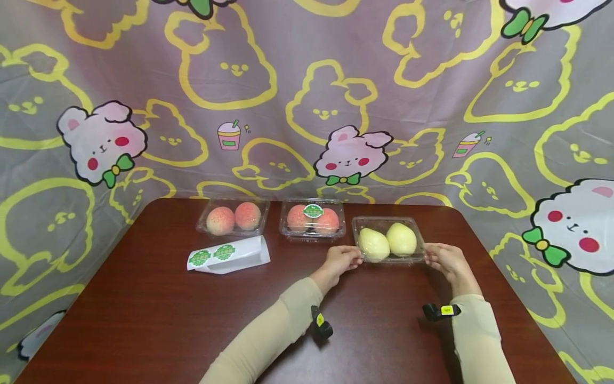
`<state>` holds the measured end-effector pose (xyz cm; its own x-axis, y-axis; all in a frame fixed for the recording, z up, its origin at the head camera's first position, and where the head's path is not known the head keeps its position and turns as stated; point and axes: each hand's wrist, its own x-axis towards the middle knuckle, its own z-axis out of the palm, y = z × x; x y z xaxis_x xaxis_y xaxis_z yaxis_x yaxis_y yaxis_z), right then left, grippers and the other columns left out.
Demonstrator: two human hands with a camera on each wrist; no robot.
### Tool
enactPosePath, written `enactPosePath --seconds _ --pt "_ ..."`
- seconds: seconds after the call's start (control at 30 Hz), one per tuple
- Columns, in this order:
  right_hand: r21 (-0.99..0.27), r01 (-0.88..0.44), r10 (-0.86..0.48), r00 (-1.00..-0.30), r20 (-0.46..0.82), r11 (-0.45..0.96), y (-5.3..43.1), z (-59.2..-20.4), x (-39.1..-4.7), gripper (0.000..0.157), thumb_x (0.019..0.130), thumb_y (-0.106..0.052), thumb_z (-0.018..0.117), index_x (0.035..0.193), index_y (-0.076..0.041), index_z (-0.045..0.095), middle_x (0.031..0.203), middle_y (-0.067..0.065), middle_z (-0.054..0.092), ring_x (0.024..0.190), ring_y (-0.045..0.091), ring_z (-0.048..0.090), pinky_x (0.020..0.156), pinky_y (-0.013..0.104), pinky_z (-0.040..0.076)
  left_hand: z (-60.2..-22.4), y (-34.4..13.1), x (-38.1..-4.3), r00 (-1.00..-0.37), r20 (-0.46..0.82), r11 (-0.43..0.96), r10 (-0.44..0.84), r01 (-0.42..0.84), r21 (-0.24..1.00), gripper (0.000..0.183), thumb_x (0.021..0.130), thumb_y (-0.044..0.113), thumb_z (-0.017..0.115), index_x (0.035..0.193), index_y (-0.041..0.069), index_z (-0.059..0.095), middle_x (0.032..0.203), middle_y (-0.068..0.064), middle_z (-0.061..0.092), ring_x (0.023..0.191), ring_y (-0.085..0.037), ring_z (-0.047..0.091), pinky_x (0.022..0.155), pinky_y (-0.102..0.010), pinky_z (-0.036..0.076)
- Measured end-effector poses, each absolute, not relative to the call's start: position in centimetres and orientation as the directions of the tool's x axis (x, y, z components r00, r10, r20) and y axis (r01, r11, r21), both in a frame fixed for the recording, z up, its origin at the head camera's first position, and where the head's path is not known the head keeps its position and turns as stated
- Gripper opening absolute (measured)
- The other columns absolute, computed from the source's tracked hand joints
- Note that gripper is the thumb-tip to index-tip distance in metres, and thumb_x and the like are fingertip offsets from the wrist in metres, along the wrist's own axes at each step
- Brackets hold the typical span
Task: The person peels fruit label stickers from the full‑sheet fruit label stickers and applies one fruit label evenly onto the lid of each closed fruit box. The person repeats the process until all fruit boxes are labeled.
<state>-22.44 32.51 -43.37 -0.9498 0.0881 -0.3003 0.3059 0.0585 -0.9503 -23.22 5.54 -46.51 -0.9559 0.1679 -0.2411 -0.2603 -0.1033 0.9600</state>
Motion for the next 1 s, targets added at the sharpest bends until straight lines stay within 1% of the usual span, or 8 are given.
enactPosePath --seconds 0.13,0.23,0.37,0.5,0.57,0.77,0.87,1.0 --pt "-0.948 0.304 0.055 -0.953 -0.299 0.1 32.6 -43.3 -22.2 0.019 0.097 -0.009 0.049 0.086 -0.016 0.063 0.069 -0.011 0.063 0.065 0.001 0.06 0.063 0.018 0.054 -46.4 5.3 -22.9 -0.956 -0.235 -0.09 0.176 -0.253 0.963 0.026 0.089 0.003 0.059 0.111 -0.009 0.065 0.071 0.003 0.061 0.059 -0.001 0.056 0.065 -0.018 0.054" --pt "-0.946 0.296 0.025 -0.955 -0.295 0.129 32.8 -43.2 -22.1 0.014 0.097 -0.009 0.049 0.093 -0.012 0.062 0.071 -0.011 0.063 0.066 0.001 0.06 0.064 0.018 0.054 -46.4 5.1 -22.7 -0.953 -0.236 -0.081 0.192 -0.255 0.964 0.026 0.088 0.003 0.059 0.111 -0.009 0.064 0.07 0.003 0.061 0.059 -0.001 0.056 0.064 -0.018 0.054" --pt "-0.939 0.287 -0.014 -0.955 -0.295 0.19 33.1 -43.2 -21.9 0.013 0.097 -0.01 0.048 0.1 -0.008 0.06 0.073 -0.012 0.063 0.068 0.001 0.06 0.066 0.018 0.054 -46.5 4.9 -22.5 -0.945 -0.242 -0.063 0.22 -0.261 0.963 0.025 0.089 0.002 0.058 0.109 -0.01 0.064 0.069 0.003 0.06 0.059 -0.002 0.056 0.062 -0.017 0.053" --pt "-0.923 0.276 -0.052 -0.953 -0.3 0.267 33.6 -43.3 -21.6 0.016 0.098 -0.013 0.048 0.106 -0.004 0.059 0.075 -0.013 0.062 0.069 0.0 0.059 0.067 0.018 0.054 -46.6 4.7 -22.2 -0.933 -0.258 -0.056 0.252 -0.28 0.958 0.024 0.088 0.001 0.056 0.108 -0.011 0.064 0.068 0.003 0.06 0.058 -0.002 0.056 0.06 -0.015 0.052" --pt "-0.919 0.268 -0.075 -0.951 -0.3 0.289 33.9 -43.3 -21.4 0.016 0.098 -0.013 0.047 0.104 -0.005 0.06 0.075 -0.013 0.061 0.069 0.001 0.058 0.066 0.018 0.053 -46.5 4.6 -22.1 -0.924 -0.266 -0.054 0.274 -0.29 0.955 0.024 0.088 -0.001 0.056 0.107 -0.011 0.063 0.068 0.003 0.059 0.057 -0.002 0.056 0.061 -0.015 0.052" --pt "-0.913 0.248 -0.132 -0.944 -0.303 0.324 34.5 -43.3 -21.2 0.018 0.099 -0.016 0.044 0.092 -0.012 0.061 0.071 -0.012 0.058 0.067 0.002 0.057 0.065 0.018 0.053 -46.2 4.2 -21.8 -0.906 -0.268 0.01 0.329 -0.28 0.96 0.024 0.087 0.001 0.056 0.106 -0.011 0.062 0.069 0.002 0.06 0.057 -0.002 0.056 0.064 -0.019 0.055" --pt "-0.915 0.234 -0.148 -0.944 -0.294 0.328 34.7 -43.5 -21.4 0.019 0.1 -0.017 0.044 0.094 -0.013 0.061 0.073 -0.013 0.059 0.069 0.001 0.058 0.066 0.018 0.053 -46.1 4.2 -22.2 -0.907 -0.275 0.038 0.319 -0.278 0.96 0.024 0.09 0.006 0.056 0.107 -0.01 0.063 0.069 0.003 0.061 0.058 -0.001 0.056 0.064 -0.019 0.055" --pt "-0.923 0.231 -0.135 -0.949 -0.283 0.307 34.8 -43.8 -21.6 0.016 0.1 -0.017 0.046 0.1 -0.012 0.061 0.076 -0.015 0.061 0.07 0.0 0.059 0.066 0.017 0.053 -45.9 4.2 -22.8 -0.918 -0.275 0.037 0.285 -0.276 0.961 0.025 0.092 0.008 0.057 0.109 -0.008 0.063 0.071 0.003 0.062 0.058 -0.001 0.056 0.064 -0.019 0.055"
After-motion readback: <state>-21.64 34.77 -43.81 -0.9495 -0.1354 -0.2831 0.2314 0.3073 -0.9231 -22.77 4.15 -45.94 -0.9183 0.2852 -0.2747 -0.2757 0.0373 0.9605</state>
